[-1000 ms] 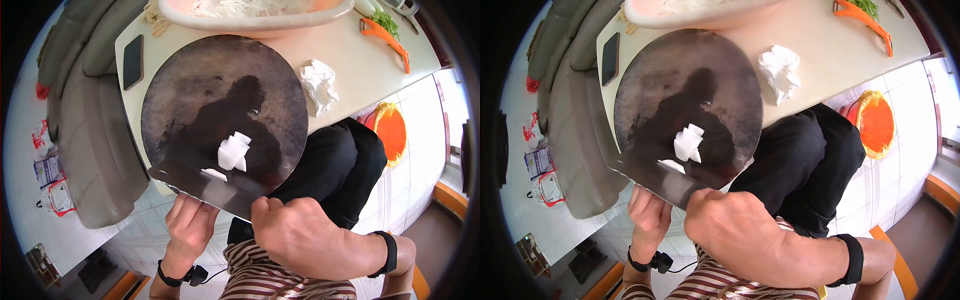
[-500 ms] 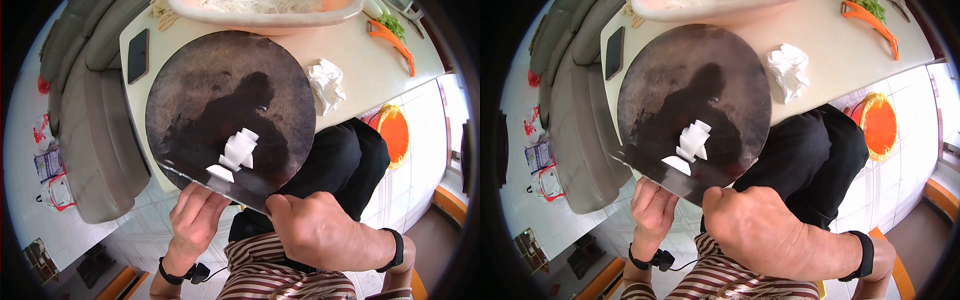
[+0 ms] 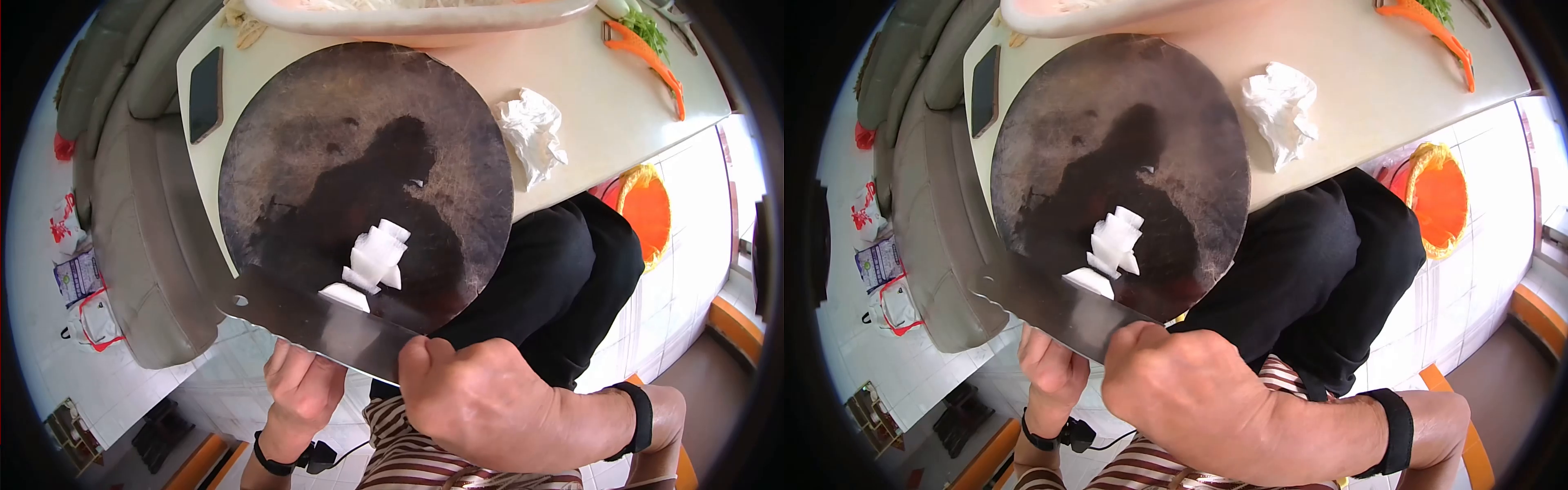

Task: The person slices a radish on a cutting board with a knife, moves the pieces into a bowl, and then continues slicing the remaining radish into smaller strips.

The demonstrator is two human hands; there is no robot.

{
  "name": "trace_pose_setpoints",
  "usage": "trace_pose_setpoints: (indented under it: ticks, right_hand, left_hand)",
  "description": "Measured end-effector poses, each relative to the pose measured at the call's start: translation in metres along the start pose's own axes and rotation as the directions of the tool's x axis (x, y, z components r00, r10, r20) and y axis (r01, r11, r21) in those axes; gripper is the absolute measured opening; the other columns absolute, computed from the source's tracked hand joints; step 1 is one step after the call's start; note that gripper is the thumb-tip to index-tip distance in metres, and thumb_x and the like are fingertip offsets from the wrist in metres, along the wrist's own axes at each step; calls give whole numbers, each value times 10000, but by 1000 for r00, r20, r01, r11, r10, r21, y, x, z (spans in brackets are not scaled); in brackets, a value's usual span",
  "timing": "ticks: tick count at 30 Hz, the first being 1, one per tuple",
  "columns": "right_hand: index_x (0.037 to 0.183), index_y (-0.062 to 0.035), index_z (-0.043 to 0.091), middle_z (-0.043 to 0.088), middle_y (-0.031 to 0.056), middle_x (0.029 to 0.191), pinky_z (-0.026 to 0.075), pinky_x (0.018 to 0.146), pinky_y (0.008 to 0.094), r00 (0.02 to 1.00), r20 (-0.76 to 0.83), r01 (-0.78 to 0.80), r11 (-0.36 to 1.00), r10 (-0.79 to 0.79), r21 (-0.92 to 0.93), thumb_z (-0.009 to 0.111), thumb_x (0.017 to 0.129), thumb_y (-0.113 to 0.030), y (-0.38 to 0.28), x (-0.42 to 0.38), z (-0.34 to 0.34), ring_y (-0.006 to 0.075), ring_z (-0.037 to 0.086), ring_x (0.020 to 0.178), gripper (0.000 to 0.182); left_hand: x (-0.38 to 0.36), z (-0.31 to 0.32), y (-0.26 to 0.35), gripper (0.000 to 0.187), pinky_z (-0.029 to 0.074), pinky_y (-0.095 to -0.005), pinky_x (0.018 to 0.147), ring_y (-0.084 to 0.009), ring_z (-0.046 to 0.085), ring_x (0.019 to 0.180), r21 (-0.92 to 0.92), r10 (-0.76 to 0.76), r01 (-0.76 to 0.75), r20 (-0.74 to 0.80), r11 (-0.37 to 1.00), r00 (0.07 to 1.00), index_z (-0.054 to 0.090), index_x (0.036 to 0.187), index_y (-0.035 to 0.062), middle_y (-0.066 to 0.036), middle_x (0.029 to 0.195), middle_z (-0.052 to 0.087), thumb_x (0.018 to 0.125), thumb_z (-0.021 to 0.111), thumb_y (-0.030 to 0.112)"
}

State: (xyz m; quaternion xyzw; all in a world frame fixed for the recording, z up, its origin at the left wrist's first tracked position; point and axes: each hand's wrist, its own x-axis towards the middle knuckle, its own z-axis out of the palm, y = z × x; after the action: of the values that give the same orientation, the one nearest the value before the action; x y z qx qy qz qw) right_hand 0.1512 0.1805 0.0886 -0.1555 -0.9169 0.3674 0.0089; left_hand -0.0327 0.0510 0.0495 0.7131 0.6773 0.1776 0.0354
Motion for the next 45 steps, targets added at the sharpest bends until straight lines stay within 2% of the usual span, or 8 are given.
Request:
trace_pose_setpoints:
  ticks: [14, 17, 21, 26, 33, 36, 43, 45]
  right_hand:
    - [714, 24, 647, 628, 113, 698, 523, 481, 276, 994, -109, 4, 998, -11, -64, 677, 634, -31, 4, 25, 17, 179, 661, 591, 102]
    - [740, 64, 555, 582, 201, 565, 516, 484, 404, 988, -153, 8, 989, 15, 150, 606, 712, 7, 12, 29, 21, 338, 642, 532, 82]
    - [772, 61, 539, 537, 216, 541, 478, 497, 465, 983, -149, -65, 956, 112, 287, 601, 773, 23, 27, 26, 22, 421, 591, 539, 72]
    - [764, 65, 502, 595, 232, 621, 504, 516, 460, 973, -131, -152, 951, 192, 269, 594, 699, 42, 21, 7, 5, 401, 629, 572, 115]
    - [790, 49, 505, 551, 119, 638, 459, 417, 315, 995, -92, 47, 998, -44, 32, 619, 646, -27, 1, -15, -6, 234, 608, 501, 198]
    - [855, 56, 504, 504, 122, 620, 450, 419, 373, 999, -2, -45, 997, 45, 62, 604, 749, 29, -3, -20, -6, 285, 564, 483, 148]
    - [728, 38, 533, 533, 106, 604, 464, 401, 302, 1000, -2, -25, 998, 26, 52, 610, 660, -22, -2, -11, -13, 188, 586, 487, 119]
    - [861, 82, 509, 527, 150, 658, 461, 415, 370, 988, 135, -106, 976, 80, 192, 597, 733, 3, -3, -5, -22, 274, 584, 500, 174]
  left_hand:
    - [4, 0, 6, 325, 561, -350, 714, -284, 650, 905, -28, -25, 24, -35, 999, 999, 725, 917, -35, -102, 961, 677, 604, 809, -44]
    - [3, 2, 5, 367, 572, -358, 759, -291, 649, 962, -51, -29, 26, -48, 998, 998, 717, 945, -43, -109, 998, 679, 594, 823, -18]
    - [2, 6, 5, 360, 571, -370, 836, -286, 651, 975, -93, -21, 13, -92, 996, 996, 711, 955, -40, -114, 1006, 678, 612, 820, -23]
    - [-1, 11, 6, 332, 571, -383, 835, -290, 650, 973, -85, -7, -5, -146, 996, 989, 709, 925, -38, -114, 989, 677, 614, 822, -26]
    - [-5, 8, 1, 269, 558, -368, 683, -299, 644, 847, -67, 16, -24, -118, 997, 993, 703, 857, -51, -124, 916, 668, 620, 824, -11]
    - [-6, 6, 1, 241, 541, -352, 657, -299, 639, 798, -70, 13, -21, -101, 997, 995, 705, 858, -54, -129, 893, 665, 637, 799, -32]
    - [-4, 3, -2, 227, 537, -355, 656, -304, 634, 768, -103, 22, -28, -66, 994, 998, 709, 852, -49, -127, 882, 664, 631, 760, -66]
    - [-5, 3, -4, 231, 539, -349, 659, -294, 637, 770, -100, 27, -33, -62, 994, 998, 713, 855, -43, -120, 883, 664, 629, 747, -73]
